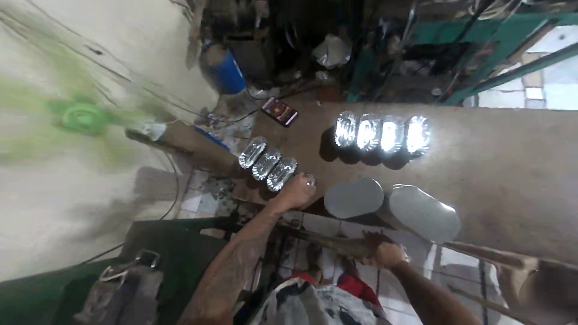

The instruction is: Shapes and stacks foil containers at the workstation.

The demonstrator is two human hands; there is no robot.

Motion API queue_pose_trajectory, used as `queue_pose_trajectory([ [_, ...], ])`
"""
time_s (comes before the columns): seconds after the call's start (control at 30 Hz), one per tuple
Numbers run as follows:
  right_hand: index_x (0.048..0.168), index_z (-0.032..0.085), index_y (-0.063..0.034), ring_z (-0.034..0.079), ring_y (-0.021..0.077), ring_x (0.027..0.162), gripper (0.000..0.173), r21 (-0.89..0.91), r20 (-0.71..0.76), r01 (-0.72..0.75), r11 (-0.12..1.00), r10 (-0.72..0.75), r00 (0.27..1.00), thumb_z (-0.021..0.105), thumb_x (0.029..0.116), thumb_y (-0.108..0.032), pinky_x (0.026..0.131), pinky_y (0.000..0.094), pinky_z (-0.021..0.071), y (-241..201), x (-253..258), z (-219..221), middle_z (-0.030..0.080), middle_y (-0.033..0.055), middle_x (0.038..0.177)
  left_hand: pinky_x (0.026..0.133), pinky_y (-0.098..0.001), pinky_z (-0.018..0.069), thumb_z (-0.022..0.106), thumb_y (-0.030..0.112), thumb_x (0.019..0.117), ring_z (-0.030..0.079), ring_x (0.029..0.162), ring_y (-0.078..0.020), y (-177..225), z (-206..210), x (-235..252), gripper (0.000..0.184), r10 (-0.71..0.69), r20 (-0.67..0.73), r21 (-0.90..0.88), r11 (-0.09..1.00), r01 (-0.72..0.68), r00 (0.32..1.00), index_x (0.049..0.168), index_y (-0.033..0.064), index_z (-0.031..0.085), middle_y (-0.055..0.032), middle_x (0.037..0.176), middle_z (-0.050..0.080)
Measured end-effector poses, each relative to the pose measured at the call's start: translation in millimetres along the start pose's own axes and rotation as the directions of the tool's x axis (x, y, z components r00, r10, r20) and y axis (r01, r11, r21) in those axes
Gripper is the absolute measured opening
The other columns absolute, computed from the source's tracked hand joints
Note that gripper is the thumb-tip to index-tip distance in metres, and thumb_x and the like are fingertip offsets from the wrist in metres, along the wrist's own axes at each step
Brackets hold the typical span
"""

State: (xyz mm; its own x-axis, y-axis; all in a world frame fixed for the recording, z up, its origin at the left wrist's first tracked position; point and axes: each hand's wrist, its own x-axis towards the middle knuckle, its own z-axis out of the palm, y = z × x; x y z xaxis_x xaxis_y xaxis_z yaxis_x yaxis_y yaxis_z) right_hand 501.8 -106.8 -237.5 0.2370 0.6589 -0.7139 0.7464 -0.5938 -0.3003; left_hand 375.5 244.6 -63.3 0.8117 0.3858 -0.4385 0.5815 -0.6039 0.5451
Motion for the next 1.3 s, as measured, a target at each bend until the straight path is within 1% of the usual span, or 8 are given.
queue_pose_trajectory([
  [0.1,0.154,0.046,-0.0178,0.039,0.0326,0.148,0.100,0.045,-0.022,0.038,0.998,-0.037,0.999,0.071,0.0757,-0.074,0.120,0.0576,0.0314,-19,-15,-21,0.044,0.0105,0.160,0.085,-0.0481,0.0572,0.057,0.022,0.1013,0.069,0.095,-0.0280,65,-13,-28,0.026,0.193,-0.274,-0.077,0.972,-0.222,0.942,0.105,0.0008,0.072,-0.0171,0.101,0.070],
  [0.2,0.152,0.048,-0.0104,0.039,0.0367,0.147,0.080,0.222,-0.031,0.050,0.974,-0.044,0.999,0.071,0.0900,-0.055,0.124,0.0578,0.0206,-40,-42,-36,0.046,0.0177,0.157,0.086,-0.0529,0.0574,0.067,0.046,0.0948,0.069,0.098,-0.0293,132,0,-25,0.049,0.251,0.037,0.104,0.962,-0.254,0.967,0.123,0.0052,0.066,-0.0147,0.105,0.070],
  [0.33,0.135,0.064,-0.0055,0.063,0.0271,0.122,0.046,0.636,-0.272,0.223,0.739,-0.056,0.961,0.065,0.1002,-0.036,0.109,0.0499,0.0490,-81,-130,-105,0.066,0.0162,0.131,0.081,-0.0572,0.0567,0.080,0.038,0.0851,0.069,0.091,-0.0313,129,20,19,0.053,0.297,0.370,0.087,0.932,-0.351,0.880,0.123,0.0056,0.062,-0.0150,0.100,0.069],
  [0.47,0.115,0.074,-0.0030,0.069,0.0321,0.111,0.048,-0.023,-0.818,0.402,0.915,-0.248,0.518,0.067,0.0957,-0.046,0.103,0.0518,0.0528,-55,-155,-165,0.074,0.0154,0.113,0.080,-0.0419,0.0565,0.065,0.023,0.1008,0.067,0.082,-0.0189,118,-8,30,0.029,0.441,0.581,-0.216,0.894,-0.392,0.684,0.123,0.0039,0.066,-0.0115,0.096,0.070],
  [0.6,0.111,0.073,-0.0053,0.069,0.0290,0.112,0.041,-0.222,-0.641,0.410,0.885,-0.449,0.622,0.071,0.0935,-0.042,0.121,0.0528,0.0341,-10,-115,-189,0.074,0.0112,0.109,0.068,-0.0325,0.0552,0.063,0.023,0.1023,0.062,0.071,-0.0129,119,-15,30,0.025,0.373,0.642,-0.236,0.927,-0.290,0.670,0.118,0.0043,0.067,-0.0077,0.088,0.068],
  [0.87,0.116,0.072,-0.0019,0.064,0.0203,0.120,0.043,0.140,-0.585,0.626,0.767,-0.446,0.678,0.043,0.1090,-0.032,0.126,0.0479,0.0246,9,-121,-203,0.074,0.0091,0.113,0.064,-0.0296,0.0543,0.066,0.019,0.1006,0.061,0.066,-0.0119,124,-19,27,0.025,0.315,0.642,-0.234,0.949,-0.213,0.699,0.119,0.0035,0.067,-0.0077,0.087,0.069],
  [1.17,0.111,0.073,-0.0059,0.066,0.0264,0.113,0.036,-0.099,-0.620,0.469,0.878,-0.423,0.661,0.069,0.0846,-0.030,0.122,0.0519,0.0315,3,-113,-182,0.073,0.0083,0.109,0.085,-0.0613,0.0546,0.064,0.028,0.0964,0.068,0.102,-0.0358,152,6,-6,0.061,0.191,0.330,0.156,0.955,-0.253,0.924,0.153,0.0213,0.043,-0.0182,0.115,0.069],
  [1.3,0.112,0.072,0.0000,0.064,0.0425,0.117,0.025,-0.156,-0.737,0.265,0.952,-0.291,0.610,0.065,0.0942,-0.016,0.100,0.0628,0.0495,-47,-153,-195,0.071,0.0205,0.117,0.080,-0.0490,0.0578,0.053,0.009,0.0991,0.070,0.092,-0.0301,157,-6,-78,0.040,0.441,-0.034,0.011,0.897,-0.441,0.897,0.138,0.0055,0.059,-0.0175,0.104,0.070],
])
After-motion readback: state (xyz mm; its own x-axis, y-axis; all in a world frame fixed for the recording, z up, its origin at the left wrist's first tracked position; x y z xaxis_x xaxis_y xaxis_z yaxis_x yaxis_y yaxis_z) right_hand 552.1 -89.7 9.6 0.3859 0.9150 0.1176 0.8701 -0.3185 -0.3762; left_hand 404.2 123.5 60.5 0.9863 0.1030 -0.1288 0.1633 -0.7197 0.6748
